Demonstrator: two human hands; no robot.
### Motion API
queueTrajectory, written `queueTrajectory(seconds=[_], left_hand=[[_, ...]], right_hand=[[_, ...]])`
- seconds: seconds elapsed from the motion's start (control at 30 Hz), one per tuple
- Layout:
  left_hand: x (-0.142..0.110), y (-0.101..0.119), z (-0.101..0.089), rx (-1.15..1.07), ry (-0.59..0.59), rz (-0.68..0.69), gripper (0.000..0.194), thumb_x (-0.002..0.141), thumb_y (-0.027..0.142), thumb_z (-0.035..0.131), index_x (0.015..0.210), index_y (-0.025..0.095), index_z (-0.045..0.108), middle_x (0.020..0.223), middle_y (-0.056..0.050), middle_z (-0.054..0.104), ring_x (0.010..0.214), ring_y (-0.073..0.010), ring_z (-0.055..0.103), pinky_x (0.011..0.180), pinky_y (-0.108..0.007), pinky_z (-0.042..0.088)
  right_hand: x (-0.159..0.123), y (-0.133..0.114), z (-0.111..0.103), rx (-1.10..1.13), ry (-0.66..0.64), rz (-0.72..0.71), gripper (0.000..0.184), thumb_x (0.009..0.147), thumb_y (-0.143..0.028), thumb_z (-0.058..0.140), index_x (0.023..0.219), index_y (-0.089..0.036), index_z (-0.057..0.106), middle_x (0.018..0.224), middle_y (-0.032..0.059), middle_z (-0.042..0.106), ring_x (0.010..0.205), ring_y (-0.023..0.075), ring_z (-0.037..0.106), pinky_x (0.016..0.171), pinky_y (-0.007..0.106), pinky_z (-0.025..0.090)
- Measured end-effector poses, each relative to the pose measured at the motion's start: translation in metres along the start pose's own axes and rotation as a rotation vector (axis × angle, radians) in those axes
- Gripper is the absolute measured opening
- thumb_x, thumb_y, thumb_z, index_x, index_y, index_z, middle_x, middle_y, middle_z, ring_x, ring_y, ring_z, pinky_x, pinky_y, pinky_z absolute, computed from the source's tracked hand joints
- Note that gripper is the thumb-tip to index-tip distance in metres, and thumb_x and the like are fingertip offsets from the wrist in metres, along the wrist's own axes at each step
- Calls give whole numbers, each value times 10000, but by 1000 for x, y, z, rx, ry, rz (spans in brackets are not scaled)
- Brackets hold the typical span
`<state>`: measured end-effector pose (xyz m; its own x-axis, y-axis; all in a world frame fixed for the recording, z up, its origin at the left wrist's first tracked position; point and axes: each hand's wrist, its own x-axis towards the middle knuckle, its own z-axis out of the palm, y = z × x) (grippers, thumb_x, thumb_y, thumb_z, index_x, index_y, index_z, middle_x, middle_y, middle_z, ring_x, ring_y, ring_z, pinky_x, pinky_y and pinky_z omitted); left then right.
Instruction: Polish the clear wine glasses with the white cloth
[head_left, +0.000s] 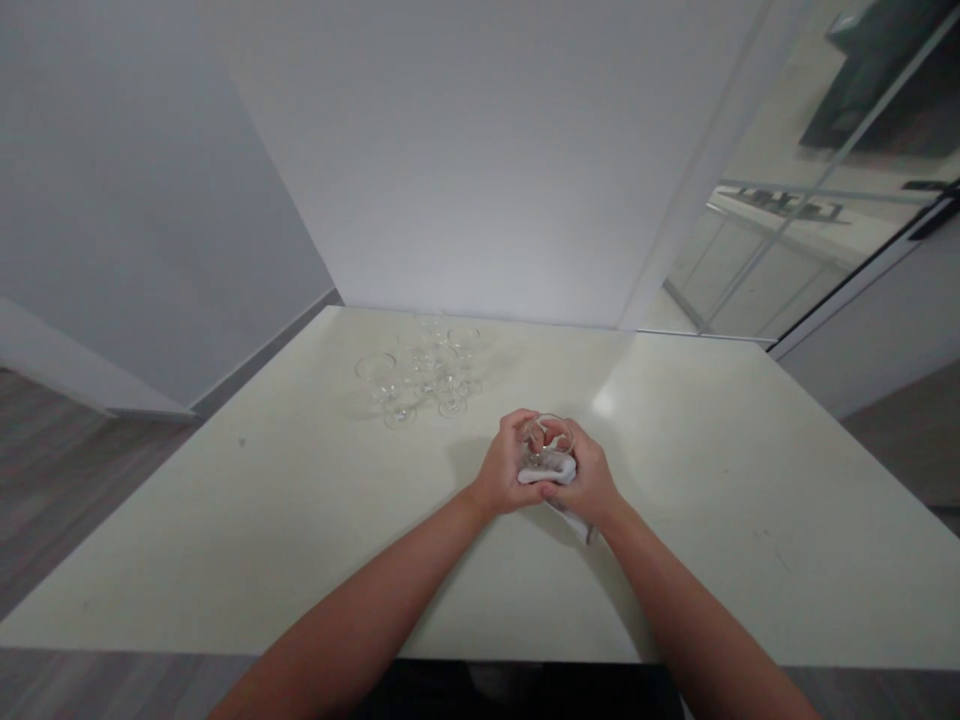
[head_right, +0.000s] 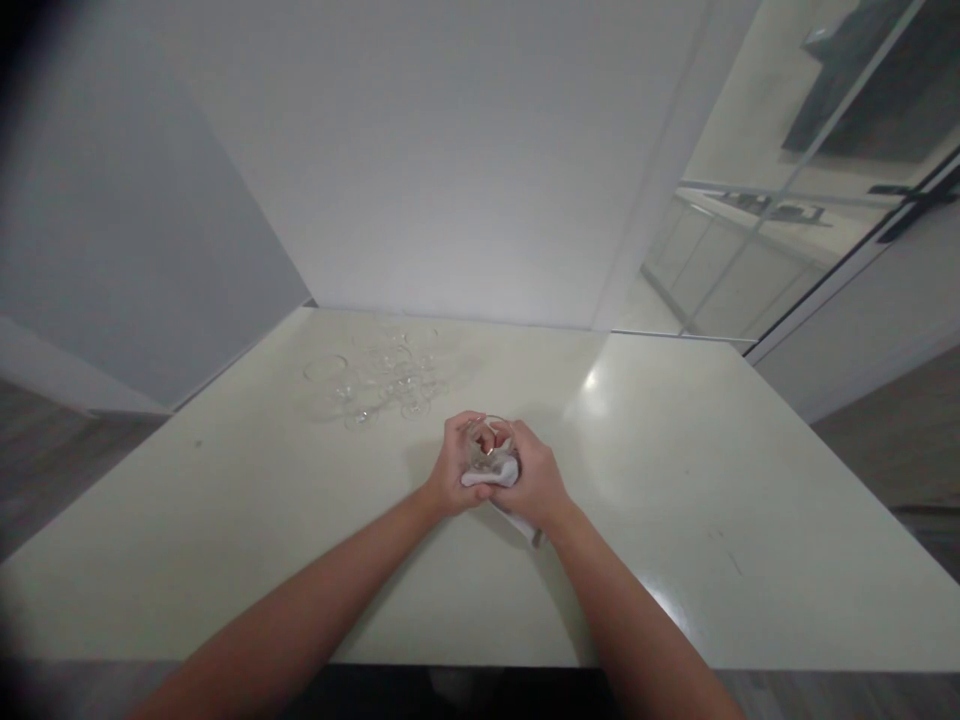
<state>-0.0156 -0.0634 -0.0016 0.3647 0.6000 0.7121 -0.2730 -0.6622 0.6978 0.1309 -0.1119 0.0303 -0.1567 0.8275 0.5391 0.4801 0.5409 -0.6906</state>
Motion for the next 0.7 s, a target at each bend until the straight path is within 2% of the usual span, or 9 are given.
queueTrajectory(seconds=[0.23,0.7], left_hand=[[-4,-1,1,6,-9,-87,735,760,545,704,1272,225,283,799,26,449,675,-122,456,609,-239,381],[-5,2,1,-10,-13,-116,709,785,542,682,1280,234,278,801,24,464,685,-123,473,616,-246,405]], right_hand=[[-2,3,0,-24,-17,77,590,678,-377,708,1211,-230,503,908,27,681,733,190,661,686,306,530],[-2,2,-1,-42,-20,88,594,655,-328,718,1198,-227,500,853,11,692,711,188,670,676,302,538]])
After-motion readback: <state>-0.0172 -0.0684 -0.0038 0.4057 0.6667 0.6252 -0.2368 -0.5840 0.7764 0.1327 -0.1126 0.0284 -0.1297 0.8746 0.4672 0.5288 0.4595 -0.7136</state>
